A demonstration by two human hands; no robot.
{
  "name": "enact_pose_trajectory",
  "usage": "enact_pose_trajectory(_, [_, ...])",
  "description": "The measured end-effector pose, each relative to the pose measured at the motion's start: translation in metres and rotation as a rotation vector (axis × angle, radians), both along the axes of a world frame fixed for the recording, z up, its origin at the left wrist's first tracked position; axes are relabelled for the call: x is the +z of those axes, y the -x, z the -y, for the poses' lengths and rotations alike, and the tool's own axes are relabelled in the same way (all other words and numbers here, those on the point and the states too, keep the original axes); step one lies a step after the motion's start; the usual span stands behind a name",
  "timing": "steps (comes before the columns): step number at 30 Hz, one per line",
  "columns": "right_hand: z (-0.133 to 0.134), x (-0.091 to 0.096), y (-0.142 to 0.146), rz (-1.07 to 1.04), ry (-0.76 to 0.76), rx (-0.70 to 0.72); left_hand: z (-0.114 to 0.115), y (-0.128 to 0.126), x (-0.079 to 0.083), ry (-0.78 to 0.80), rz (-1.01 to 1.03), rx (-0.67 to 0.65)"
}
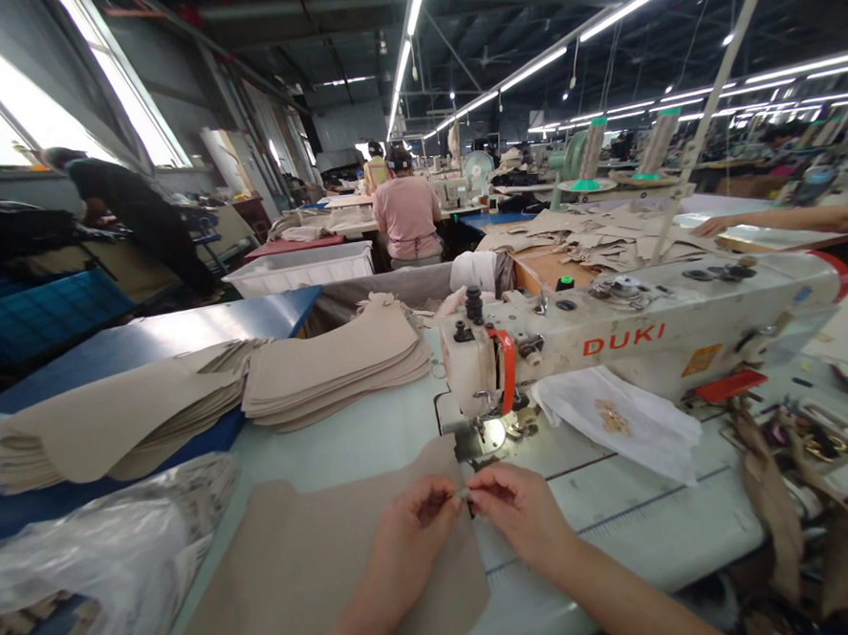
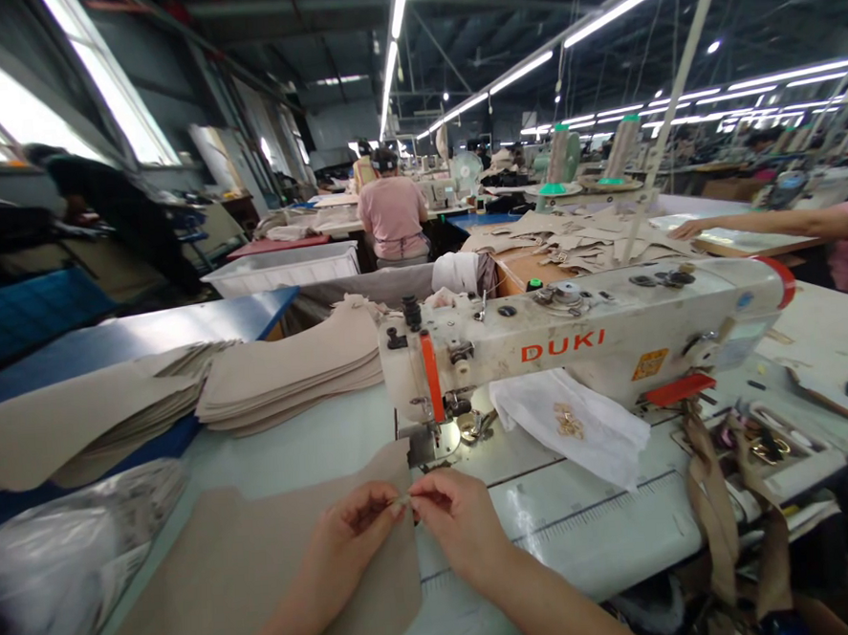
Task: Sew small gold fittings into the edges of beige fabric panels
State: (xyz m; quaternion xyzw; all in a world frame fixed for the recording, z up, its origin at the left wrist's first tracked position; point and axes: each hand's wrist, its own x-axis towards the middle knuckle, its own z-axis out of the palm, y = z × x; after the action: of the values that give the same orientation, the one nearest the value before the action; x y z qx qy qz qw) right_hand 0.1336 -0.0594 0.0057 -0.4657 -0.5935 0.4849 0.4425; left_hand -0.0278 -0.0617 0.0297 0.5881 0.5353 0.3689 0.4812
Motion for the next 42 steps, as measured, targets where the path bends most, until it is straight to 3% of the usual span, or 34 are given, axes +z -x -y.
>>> enact_pose_trajectory(10, [0.002,0.014,-0.006,0.217,-0.115,0.029,0.001,-0.002,-0.002,-0.048,-0.109,0.002])
enact_pose_trajectory(16, [0.004,0.021,-0.019,0.171,-0.022,0.059,-0.007,0.005,0.009,-0.054,-0.149,-0.144])
enact_pose_trajectory(19, [0.005,0.021,-0.024,0.15,0.041,0.075,-0.018,0.021,0.006,-0.246,-0.39,-0.106])
enact_pose_trajectory(22, [0.005,0.022,-0.027,0.144,0.072,0.088,-0.023,0.031,-0.007,-0.488,-0.686,-0.121])
enact_pose_trajectory(25, [-0.002,0.022,-0.027,0.147,0.151,0.086,-0.016,0.027,-0.021,-0.564,-0.813,-0.187])
enact_pose_trajectory(33, [-0.037,0.02,-0.011,0.247,0.39,0.144,0.002,0.01,-0.032,-0.629,-0.859,-0.141])
enact_pose_trajectory(42, [-0.051,0.022,-0.004,0.362,0.44,0.194,-0.004,0.006,-0.03,-0.716,-0.738,-0.082])
